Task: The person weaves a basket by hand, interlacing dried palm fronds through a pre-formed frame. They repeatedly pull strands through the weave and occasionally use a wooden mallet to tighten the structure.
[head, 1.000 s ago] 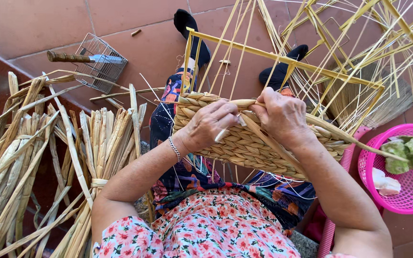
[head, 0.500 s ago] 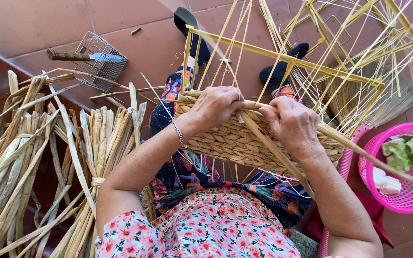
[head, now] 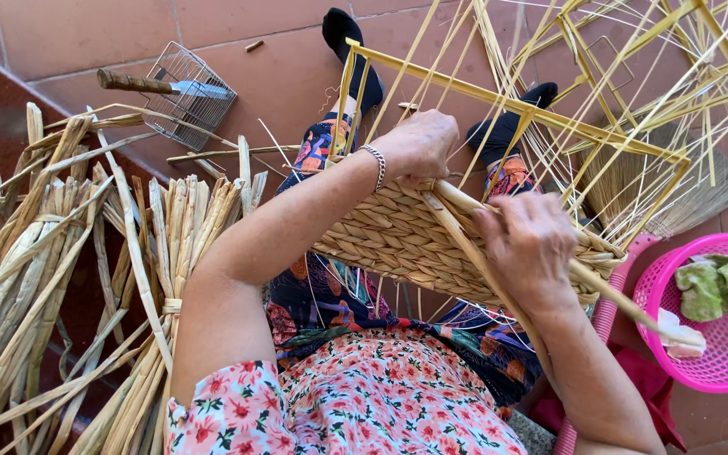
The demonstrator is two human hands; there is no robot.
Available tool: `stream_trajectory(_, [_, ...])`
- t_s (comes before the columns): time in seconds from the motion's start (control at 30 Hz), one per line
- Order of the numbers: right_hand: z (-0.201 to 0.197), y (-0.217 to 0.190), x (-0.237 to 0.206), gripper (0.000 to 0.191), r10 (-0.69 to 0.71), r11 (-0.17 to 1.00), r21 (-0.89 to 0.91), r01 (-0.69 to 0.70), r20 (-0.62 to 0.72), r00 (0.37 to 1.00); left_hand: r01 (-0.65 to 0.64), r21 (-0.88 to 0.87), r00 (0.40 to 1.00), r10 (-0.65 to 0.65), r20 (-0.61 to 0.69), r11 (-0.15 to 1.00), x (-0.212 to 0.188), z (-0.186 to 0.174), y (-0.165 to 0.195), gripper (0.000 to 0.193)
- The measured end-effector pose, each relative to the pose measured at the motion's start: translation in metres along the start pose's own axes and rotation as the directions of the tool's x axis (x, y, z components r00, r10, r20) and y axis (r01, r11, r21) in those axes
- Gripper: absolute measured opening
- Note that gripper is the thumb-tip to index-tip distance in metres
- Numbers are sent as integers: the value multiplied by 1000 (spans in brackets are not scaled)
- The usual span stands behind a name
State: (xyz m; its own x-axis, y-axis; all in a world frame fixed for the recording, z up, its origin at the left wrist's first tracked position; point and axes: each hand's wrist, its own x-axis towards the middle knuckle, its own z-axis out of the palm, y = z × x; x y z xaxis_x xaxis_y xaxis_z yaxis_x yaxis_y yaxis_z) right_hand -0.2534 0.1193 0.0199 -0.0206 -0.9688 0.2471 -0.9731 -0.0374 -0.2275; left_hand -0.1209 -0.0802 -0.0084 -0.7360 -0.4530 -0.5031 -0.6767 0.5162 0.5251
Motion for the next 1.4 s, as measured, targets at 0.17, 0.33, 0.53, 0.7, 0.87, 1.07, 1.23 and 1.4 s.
stream_trajectory(0.17, [-19,-20,-12,46,-171,982,-62,178,107,980,-155,-7,935,144,-326,988,-8,11,-5,44])
stream_trajectory(0.33, [-18,-8,-8,22,-18,999,-34,27,248,969,-263,368,835,402,-377,892,-18,36,0,38])
stream_trajectory(0.53, [-31,32,15,28,75,997,-21,-72,267,961,-249,-21,943,237,-232,968,-12,35,2,13])
stream_trajectory(0.7, [-50,27,25,22,24,1000,-2,-25,237,971,-543,-212,812,444,-378,812,-21,36,-11,20])
stream_trajectory(0.87, [-50,6,40,16,-323,906,-317,282,-84,942,-540,-254,830,458,-317,802,-37,42,-14,39])
stream_trajectory(1.07, [-57,7,59,10,-372,792,-470,389,134,919,-539,-174,826,475,-304,824,-36,41,-4,23])
stream_trajectory(1.23, [-61,41,90,27,273,946,-105,-307,767,580,-370,-68,918,354,-180,926,-43,43,14,36])
stream_trajectory(1.4, [-50,70,89,29,161,870,154,-468,809,566,-422,-122,797,303,-522,898,-45,54,27,21])
